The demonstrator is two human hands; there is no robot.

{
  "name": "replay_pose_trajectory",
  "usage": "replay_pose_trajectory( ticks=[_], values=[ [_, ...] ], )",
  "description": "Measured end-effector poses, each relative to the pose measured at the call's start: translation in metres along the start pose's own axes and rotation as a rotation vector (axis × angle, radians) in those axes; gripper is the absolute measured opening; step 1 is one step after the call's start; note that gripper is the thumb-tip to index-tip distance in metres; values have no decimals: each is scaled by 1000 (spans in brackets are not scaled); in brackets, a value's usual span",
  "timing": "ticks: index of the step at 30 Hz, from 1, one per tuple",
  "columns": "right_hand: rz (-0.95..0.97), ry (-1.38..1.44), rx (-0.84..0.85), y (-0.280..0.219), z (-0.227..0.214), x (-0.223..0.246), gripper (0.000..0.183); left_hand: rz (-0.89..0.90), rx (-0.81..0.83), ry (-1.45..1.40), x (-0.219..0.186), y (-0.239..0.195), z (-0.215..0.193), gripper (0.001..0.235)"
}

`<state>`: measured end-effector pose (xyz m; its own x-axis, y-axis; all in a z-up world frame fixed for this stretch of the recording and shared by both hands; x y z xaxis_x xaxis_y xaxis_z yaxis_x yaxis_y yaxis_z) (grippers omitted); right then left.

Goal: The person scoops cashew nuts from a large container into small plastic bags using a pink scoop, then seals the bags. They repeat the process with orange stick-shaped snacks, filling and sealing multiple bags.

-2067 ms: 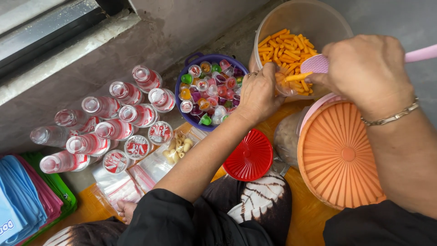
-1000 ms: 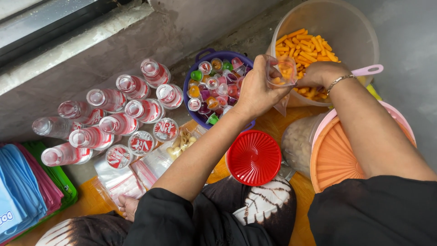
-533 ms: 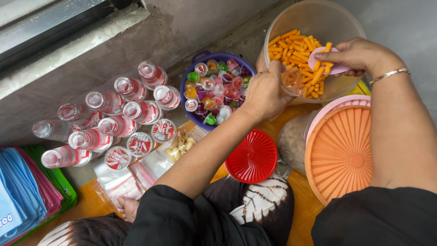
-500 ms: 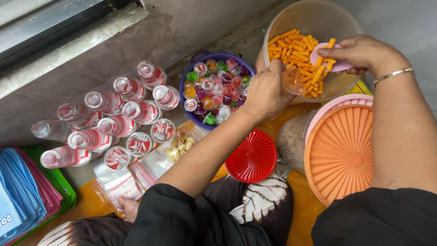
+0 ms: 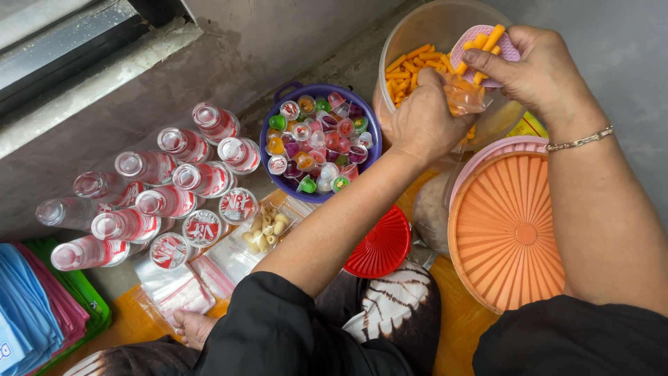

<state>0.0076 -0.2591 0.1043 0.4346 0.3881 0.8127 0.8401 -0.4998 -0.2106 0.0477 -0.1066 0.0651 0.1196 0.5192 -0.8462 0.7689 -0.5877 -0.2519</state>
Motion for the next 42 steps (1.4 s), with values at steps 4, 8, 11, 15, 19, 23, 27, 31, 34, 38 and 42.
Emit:
replay_pose_trajectory(
  ticks=[4,8,11,15,19,23,27,31,34,38,42],
  values=[
    [-134,-233,-95,-5,-6,2,47,61,-37,-123,6,9,6,67],
    [-120,-291,-78,-20,0,15,62,144,-44,-182,6,15,13,68],
    [-118,-250,-43,-20,1,13,39,148,-16,-213,5,19,17,70],
    [-125,-242,3,-17,-5,14,41,192,-29,-209,2,21,14,70],
    [-128,-167,29,-25,-8,25,33,292,-45,-256,2,23,17,71],
    [-216,-372,7,-28,-7,26,35,355,-66,-294,-2,22,13,65],
    [-631,-216,-105,-51,-13,73,54,444,-119,-313,-4,27,15,70],
    [-409,-119,-180,-38,-24,58,65,469,-138,-307,-12,22,3,74],
    [-123,-28,-98,-35,-13,42,59,493,-119,-248,-22,14,-7,80],
    [-652,-179,-132,-52,-36,84,66,624,29,-341,-30,5,-19,131],
    [-387,-400,-107,-38,-28,63,49,581,65,-345,-18,11,-28,129]
  ],
)
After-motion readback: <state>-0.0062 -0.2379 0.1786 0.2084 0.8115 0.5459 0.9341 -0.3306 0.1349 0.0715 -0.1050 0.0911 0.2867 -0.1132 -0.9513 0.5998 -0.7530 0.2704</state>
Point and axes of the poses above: each hand's wrist, its own y-axis towards the middle knuckle, its own z-axis out of the palm, x = y × z, the point moved 9 cm from there along y, towards the middle knuckle
